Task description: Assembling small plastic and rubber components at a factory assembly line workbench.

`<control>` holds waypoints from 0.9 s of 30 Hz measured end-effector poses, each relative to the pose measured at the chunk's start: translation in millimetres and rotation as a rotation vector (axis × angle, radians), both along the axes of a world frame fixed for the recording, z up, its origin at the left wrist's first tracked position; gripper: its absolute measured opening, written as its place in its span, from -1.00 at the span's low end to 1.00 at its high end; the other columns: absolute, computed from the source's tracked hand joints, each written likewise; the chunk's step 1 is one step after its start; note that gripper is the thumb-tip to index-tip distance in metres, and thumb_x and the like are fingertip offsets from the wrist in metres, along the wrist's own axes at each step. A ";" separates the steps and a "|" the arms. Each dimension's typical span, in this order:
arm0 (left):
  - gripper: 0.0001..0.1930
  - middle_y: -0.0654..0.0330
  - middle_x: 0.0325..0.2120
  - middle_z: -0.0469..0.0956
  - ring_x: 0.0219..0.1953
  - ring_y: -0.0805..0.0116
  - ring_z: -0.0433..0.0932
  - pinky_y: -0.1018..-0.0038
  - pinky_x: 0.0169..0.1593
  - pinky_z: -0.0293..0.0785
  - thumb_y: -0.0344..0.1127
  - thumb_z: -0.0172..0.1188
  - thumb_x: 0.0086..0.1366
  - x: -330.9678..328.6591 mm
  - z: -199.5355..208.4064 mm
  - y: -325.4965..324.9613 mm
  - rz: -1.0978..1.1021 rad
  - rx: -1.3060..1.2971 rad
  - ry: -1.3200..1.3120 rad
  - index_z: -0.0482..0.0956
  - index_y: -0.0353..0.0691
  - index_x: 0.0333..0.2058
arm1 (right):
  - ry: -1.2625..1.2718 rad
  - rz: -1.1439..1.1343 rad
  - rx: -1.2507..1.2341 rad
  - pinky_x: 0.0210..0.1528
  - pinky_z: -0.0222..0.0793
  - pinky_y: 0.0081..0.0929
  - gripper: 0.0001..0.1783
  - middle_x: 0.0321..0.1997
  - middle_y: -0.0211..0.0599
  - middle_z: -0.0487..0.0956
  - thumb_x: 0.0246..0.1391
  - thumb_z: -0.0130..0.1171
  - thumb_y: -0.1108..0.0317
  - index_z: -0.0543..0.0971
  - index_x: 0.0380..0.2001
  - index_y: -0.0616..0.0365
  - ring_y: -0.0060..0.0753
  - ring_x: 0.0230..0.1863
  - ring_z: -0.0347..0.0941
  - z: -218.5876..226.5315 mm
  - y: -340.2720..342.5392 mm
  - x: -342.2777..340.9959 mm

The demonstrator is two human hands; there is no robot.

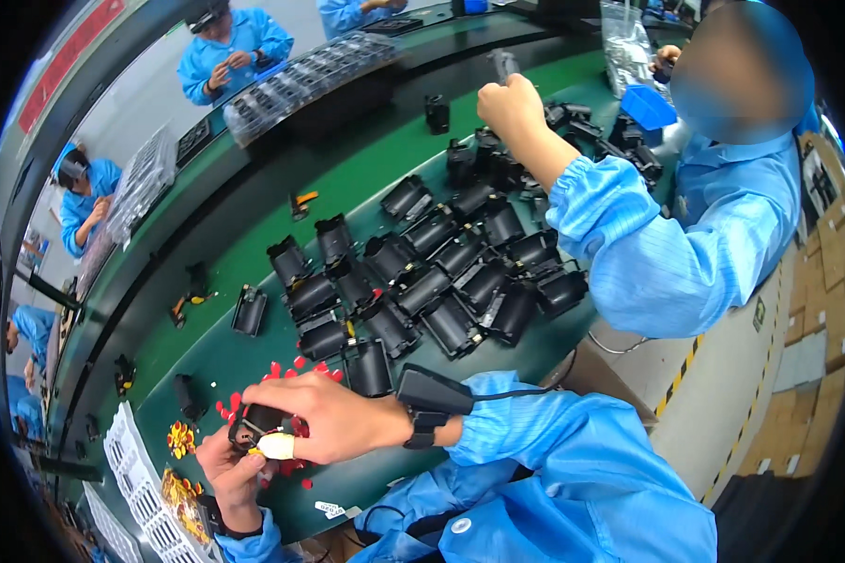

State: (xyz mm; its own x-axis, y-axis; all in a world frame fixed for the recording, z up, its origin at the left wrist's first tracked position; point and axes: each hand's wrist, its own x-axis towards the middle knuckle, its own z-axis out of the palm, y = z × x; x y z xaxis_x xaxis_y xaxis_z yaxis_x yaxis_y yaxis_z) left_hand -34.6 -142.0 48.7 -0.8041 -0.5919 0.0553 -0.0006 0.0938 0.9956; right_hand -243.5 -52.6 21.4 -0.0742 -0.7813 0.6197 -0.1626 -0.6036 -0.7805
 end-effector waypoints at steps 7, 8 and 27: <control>-0.67 0.08 -0.49 0.60 -0.68 0.43 0.51 0.60 -0.60 0.43 -0.29 0.34 0.12 -1.4 -6.0 1.5 0.062 0.025 0.164 0.51 -0.47 -0.32 | -0.040 0.075 -0.003 -0.23 0.52 -0.34 -0.39 -0.13 -0.08 0.60 0.03 0.33 0.26 0.43 0.11 0.33 -0.18 -0.26 0.59 7.8 -0.2 -1.1; -0.67 0.08 -0.49 0.60 -0.68 0.43 0.51 0.60 -0.60 0.43 -0.29 0.34 0.12 0.3 -9.0 0.9 0.058 0.026 0.163 0.51 -0.47 -0.32 | -0.055 0.096 -0.013 -0.24 0.52 -0.35 -0.39 -0.14 -0.09 0.60 0.03 0.33 0.26 0.43 0.11 0.32 -0.20 -0.27 0.59 9.4 -0.3 -1.6; -0.66 -0.01 -0.57 0.55 -0.70 0.31 0.52 0.43 -0.63 0.52 -0.27 0.22 0.24 -4.2 -24.2 -0.6 -0.012 0.153 0.287 0.45 -0.52 -0.27 | 0.022 -0.070 -0.100 -0.42 0.51 -0.40 -0.37 -0.21 -0.07 0.61 -0.08 0.42 0.27 0.46 0.03 0.36 -0.19 -0.41 0.58 -2.8 -5.0 2.9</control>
State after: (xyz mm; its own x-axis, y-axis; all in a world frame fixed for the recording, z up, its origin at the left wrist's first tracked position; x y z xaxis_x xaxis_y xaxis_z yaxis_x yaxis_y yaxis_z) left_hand -38.8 -142.5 24.5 -0.7755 -0.6015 0.1919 0.2821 -0.0582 0.9576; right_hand -240.6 -57.6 18.6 -0.1120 -0.7093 0.6960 -0.2234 -0.6645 -0.7131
